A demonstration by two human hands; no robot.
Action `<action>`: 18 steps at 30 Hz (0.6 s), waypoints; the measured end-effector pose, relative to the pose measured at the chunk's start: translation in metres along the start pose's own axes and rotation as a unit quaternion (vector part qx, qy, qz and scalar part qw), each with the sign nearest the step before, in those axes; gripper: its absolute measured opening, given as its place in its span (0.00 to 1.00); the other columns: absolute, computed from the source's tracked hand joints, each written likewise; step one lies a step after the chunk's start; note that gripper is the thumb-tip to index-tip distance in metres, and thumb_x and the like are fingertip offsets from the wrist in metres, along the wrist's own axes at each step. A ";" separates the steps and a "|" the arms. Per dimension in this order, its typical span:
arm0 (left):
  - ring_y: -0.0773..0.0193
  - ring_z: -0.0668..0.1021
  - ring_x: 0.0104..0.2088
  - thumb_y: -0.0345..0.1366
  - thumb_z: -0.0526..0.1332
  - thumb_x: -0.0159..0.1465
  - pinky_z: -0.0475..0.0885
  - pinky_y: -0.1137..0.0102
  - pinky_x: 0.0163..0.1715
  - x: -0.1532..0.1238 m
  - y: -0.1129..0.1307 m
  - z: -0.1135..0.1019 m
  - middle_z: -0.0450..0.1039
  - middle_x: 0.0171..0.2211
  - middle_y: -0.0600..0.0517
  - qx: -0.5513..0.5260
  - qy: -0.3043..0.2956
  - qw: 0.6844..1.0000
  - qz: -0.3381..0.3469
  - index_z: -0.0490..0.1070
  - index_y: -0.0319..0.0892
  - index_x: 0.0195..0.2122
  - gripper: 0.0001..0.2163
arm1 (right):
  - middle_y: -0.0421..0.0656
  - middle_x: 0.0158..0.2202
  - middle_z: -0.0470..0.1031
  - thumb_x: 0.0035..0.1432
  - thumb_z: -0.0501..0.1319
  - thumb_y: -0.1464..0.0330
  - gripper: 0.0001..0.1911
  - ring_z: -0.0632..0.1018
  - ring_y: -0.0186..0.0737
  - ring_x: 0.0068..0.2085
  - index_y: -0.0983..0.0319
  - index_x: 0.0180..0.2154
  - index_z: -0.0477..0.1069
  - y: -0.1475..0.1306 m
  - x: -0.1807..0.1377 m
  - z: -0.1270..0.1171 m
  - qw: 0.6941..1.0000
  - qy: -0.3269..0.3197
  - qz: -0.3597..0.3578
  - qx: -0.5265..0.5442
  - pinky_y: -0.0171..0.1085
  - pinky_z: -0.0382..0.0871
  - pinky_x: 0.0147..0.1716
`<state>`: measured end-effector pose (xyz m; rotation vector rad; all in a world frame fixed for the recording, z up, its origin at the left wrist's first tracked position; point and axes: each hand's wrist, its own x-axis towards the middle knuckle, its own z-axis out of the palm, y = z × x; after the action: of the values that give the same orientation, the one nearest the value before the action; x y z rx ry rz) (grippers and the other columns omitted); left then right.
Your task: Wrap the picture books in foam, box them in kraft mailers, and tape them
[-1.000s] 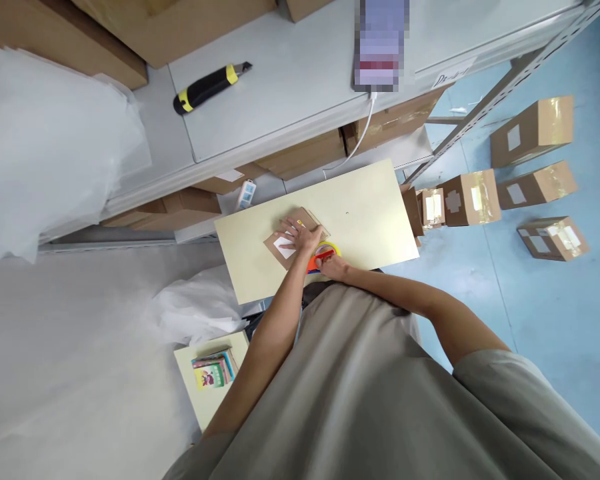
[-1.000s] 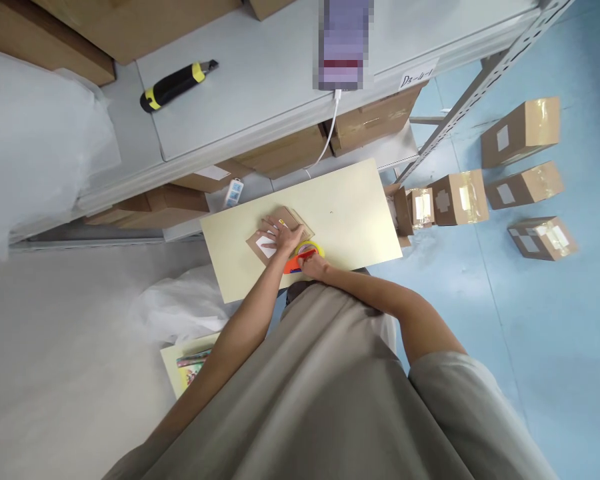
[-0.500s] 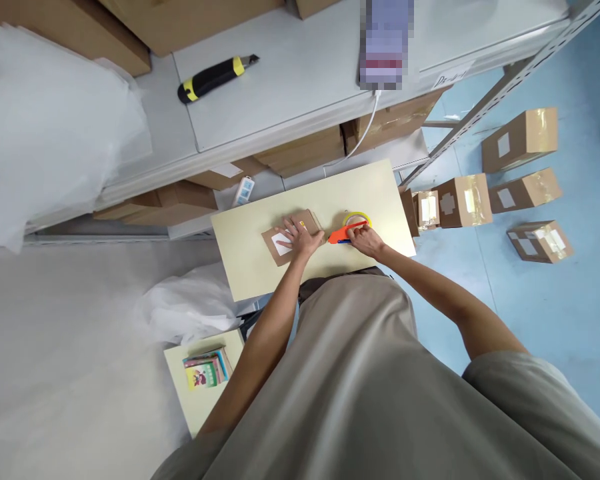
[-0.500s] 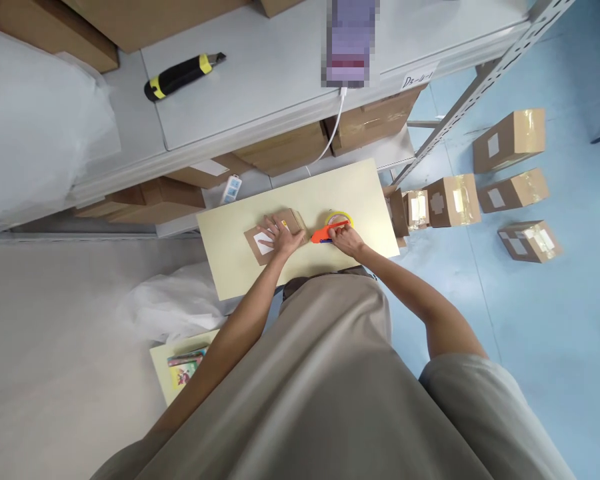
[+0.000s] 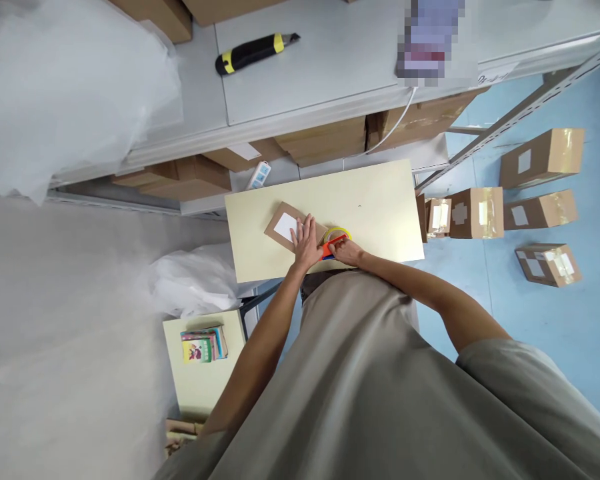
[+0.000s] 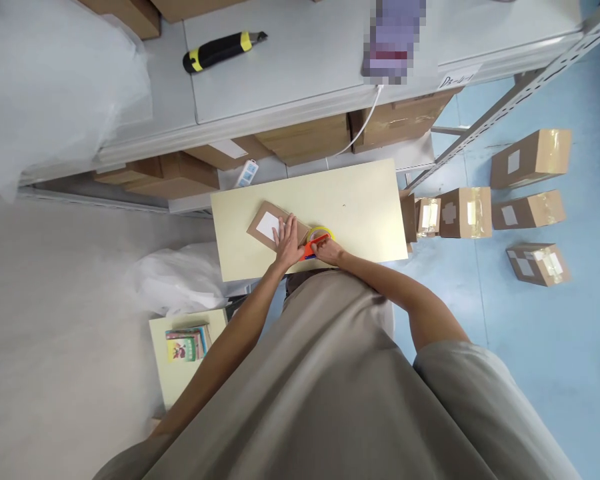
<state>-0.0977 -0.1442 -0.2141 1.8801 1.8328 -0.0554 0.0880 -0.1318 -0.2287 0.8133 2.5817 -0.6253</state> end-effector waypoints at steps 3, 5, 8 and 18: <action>0.45 0.34 0.83 0.31 0.61 0.63 0.28 0.40 0.79 -0.003 0.000 0.001 0.38 0.84 0.50 -0.004 0.014 1.000 0.005 0.55 0.45 0.80 0.42 | 0.69 0.53 0.83 0.75 0.45 0.78 0.24 0.85 0.57 0.54 0.79 0.64 0.67 -0.003 -0.001 0.004 1.000 0.002 -0.006 -0.014 0.52 0.68 0.60; 0.46 0.34 0.83 0.30 0.61 0.62 0.28 0.39 0.79 -0.005 0.000 0.001 0.38 0.84 0.52 -0.005 0.018 1.000 0.010 0.61 0.46 0.77 0.40 | 0.69 0.53 0.83 0.75 0.46 0.77 0.24 0.85 0.56 0.54 0.79 0.66 0.66 0.003 -0.008 0.010 1.000 0.006 -0.019 -0.024 0.51 0.67 0.61; 0.47 0.33 0.83 0.29 0.61 0.60 0.29 0.38 0.79 -0.007 0.000 0.002 0.38 0.84 0.52 -0.009 0.018 1.000 0.016 0.62 0.47 0.76 0.40 | 0.70 0.54 0.82 0.77 0.49 0.72 0.25 0.85 0.59 0.55 0.80 0.68 0.63 0.028 -0.030 0.022 0.999 0.004 -0.011 -0.030 0.52 0.67 0.62; 0.47 0.32 0.83 0.26 0.60 0.58 0.30 0.39 0.79 -0.008 0.005 0.001 0.35 0.84 0.52 0.005 0.016 1.000 0.009 0.62 0.46 0.76 0.42 | 0.74 0.55 0.81 0.81 0.50 0.62 0.30 0.83 0.66 0.58 0.83 0.69 0.57 0.104 -0.071 0.004 0.992 0.020 0.119 -0.030 0.56 0.62 0.64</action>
<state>-0.0933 -0.1515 -0.2103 1.9155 1.8391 -0.0296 0.2063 -0.0892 -0.2305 1.1026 2.4728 -0.4607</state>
